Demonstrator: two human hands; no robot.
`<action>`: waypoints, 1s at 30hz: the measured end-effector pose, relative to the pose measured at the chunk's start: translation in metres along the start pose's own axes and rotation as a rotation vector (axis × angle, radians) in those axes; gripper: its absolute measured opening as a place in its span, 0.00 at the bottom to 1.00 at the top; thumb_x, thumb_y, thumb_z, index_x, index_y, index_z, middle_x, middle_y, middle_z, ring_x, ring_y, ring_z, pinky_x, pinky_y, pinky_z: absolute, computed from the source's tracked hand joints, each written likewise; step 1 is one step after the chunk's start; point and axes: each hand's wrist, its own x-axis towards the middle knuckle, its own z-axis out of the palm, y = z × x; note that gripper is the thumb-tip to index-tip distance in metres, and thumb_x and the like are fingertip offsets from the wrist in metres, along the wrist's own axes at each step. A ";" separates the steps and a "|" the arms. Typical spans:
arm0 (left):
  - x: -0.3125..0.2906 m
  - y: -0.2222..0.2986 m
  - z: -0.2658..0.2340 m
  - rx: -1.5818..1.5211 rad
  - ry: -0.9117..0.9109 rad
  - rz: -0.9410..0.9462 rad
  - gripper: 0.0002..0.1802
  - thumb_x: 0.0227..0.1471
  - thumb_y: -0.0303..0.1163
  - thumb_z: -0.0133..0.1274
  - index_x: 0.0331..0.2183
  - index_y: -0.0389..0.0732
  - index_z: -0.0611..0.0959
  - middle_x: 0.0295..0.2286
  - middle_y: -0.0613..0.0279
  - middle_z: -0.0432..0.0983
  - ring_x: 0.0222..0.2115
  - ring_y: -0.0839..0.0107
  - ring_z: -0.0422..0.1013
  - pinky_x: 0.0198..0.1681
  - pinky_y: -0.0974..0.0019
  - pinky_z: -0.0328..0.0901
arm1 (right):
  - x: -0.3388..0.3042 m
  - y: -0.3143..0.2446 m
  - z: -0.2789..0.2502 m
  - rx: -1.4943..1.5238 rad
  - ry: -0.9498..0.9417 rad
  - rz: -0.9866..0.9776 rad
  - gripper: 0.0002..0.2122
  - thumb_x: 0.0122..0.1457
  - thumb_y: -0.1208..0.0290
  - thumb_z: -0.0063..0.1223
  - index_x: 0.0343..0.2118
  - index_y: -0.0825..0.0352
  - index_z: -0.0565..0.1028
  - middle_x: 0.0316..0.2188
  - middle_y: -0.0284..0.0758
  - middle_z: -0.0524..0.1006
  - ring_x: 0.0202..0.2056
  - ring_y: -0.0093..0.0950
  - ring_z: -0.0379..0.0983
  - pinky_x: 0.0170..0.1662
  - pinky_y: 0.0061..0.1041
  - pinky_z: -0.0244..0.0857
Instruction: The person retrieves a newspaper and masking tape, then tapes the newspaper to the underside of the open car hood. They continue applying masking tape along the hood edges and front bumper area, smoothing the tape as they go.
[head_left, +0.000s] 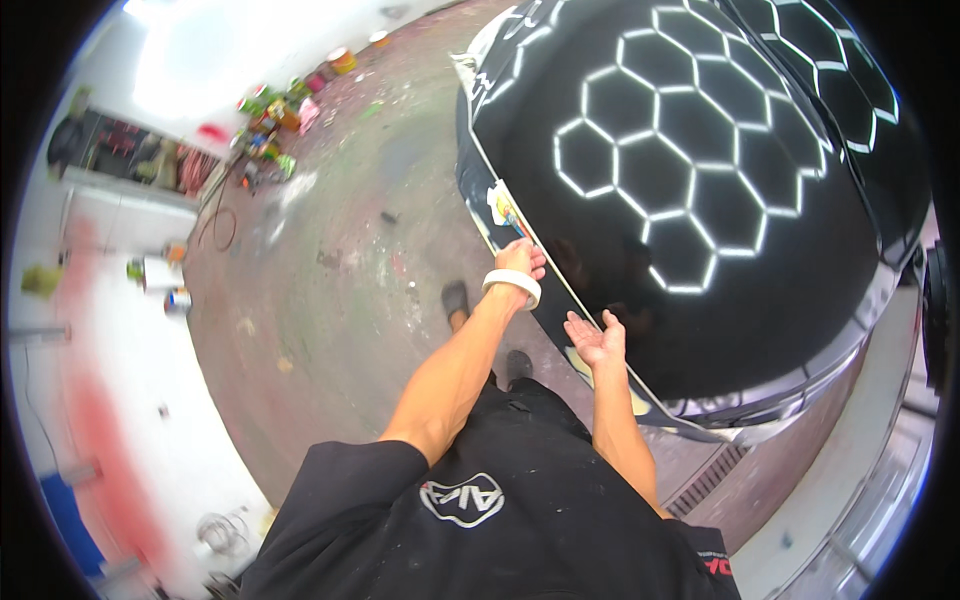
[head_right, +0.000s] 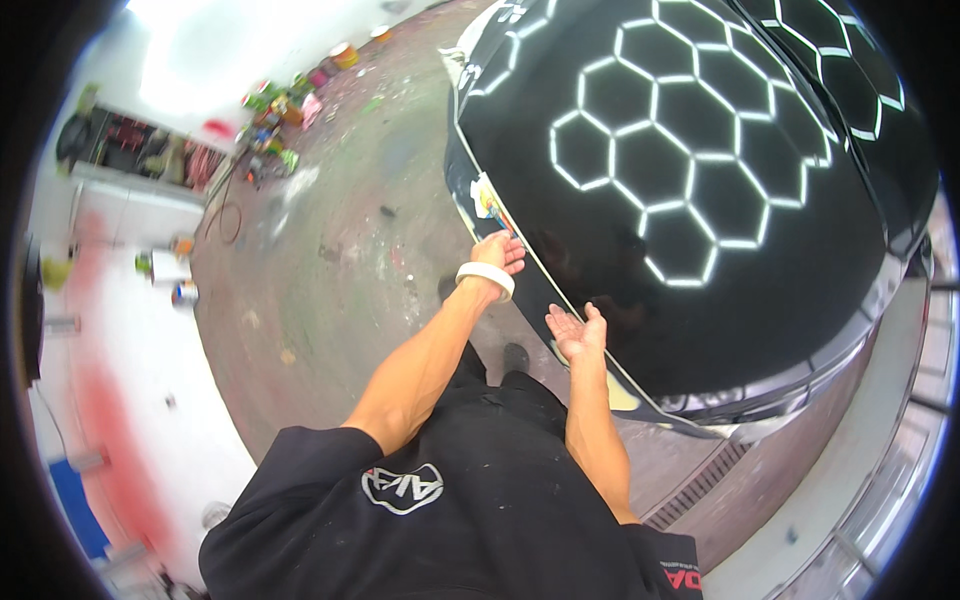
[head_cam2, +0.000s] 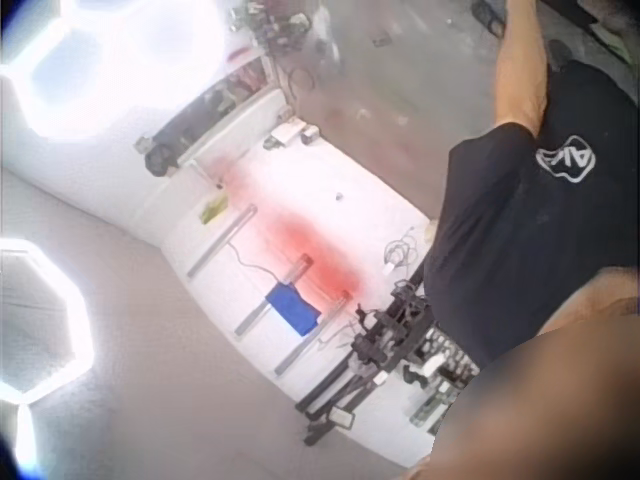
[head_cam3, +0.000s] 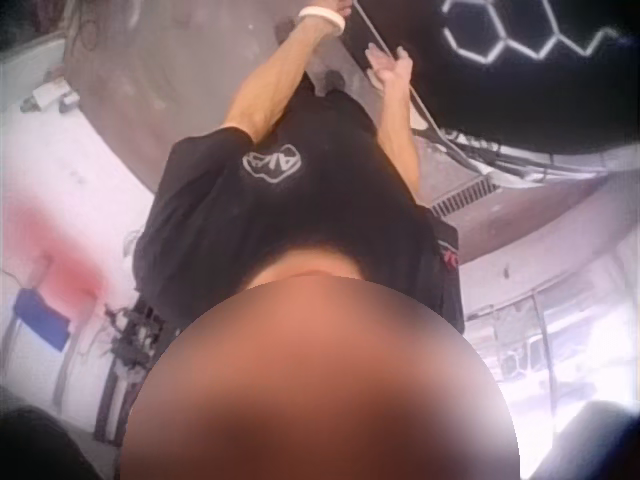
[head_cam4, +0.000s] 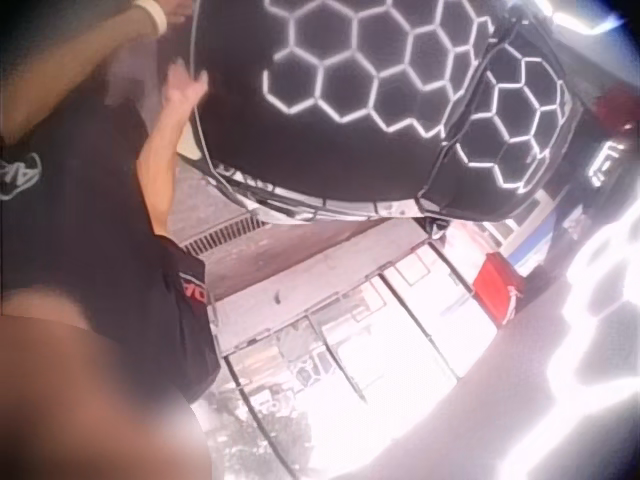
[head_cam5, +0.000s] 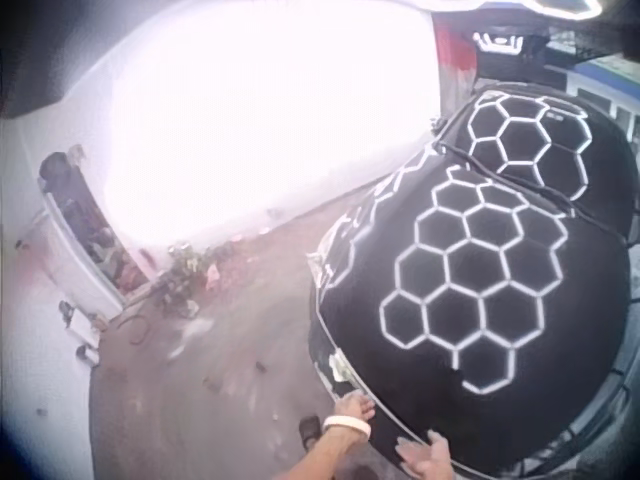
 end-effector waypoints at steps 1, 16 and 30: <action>0.024 0.012 0.008 0.024 0.016 0.004 0.16 0.72 0.37 0.49 0.53 0.40 0.81 0.39 0.58 0.83 0.35 0.68 0.79 0.37 0.62 0.75 | 0.000 0.000 0.004 0.063 0.022 -0.014 0.44 0.74 0.53 0.48 0.76 0.80 0.38 0.69 0.65 0.62 0.68 0.55 0.67 0.73 0.54 0.59; 0.245 0.169 -0.002 0.279 -0.068 -0.284 0.22 0.71 0.41 0.44 0.60 0.40 0.73 0.61 0.56 0.73 0.61 0.58 0.70 0.60 0.52 0.62 | 0.025 0.078 0.066 0.507 0.368 -0.570 0.38 0.73 0.56 0.50 0.77 0.70 0.49 0.76 0.52 0.57 0.71 0.48 0.63 0.74 0.49 0.53; 0.287 0.192 0.014 0.588 -0.148 -0.382 0.20 0.50 0.38 0.49 0.41 0.33 0.76 0.34 0.45 0.77 0.27 0.52 0.72 0.30 0.52 0.67 | 0.040 0.125 0.108 0.691 0.179 -0.856 0.22 0.71 0.52 0.46 0.61 0.60 0.74 0.63 0.34 0.76 0.54 0.31 0.75 0.55 0.36 0.68</action>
